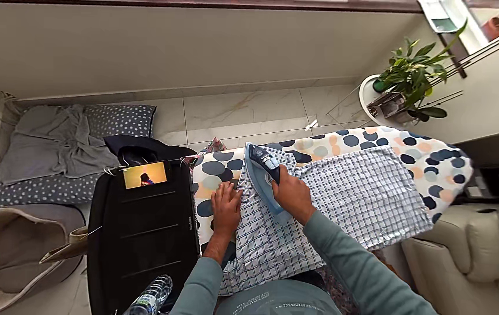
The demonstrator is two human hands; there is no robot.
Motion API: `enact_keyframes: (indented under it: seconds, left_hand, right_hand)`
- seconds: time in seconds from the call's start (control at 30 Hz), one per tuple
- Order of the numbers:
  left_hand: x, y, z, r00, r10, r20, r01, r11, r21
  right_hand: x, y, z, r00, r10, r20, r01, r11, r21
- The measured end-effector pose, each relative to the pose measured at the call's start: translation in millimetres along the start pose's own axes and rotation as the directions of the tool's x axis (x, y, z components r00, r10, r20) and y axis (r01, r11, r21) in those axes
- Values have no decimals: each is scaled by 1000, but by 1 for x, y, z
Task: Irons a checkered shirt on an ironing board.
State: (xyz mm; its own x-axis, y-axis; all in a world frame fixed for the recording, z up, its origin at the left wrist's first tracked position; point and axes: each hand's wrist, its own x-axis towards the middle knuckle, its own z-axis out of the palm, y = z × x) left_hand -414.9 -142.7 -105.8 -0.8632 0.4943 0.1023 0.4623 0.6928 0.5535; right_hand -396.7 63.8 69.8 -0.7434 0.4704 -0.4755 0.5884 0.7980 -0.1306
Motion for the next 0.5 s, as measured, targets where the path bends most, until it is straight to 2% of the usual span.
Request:
enact_keyframes:
  seconds: [0.2,0.37,0.5]
  left_hand:
    - [-2,-3,-2,999,-18,-39,15,997,-74]
    - [-1,8,-12,998,-66,3,65,983,172]
    - [-2,6,-18,994,-72,87,48,966,255]
  right_hand:
    - [32,-28,-15,999,20,-48,-19,999,27]
    - [37,-33,-21,1000,6,-29,-5,999,43]
    - [26,-16,-17,997,-71,-5,71,997,12]
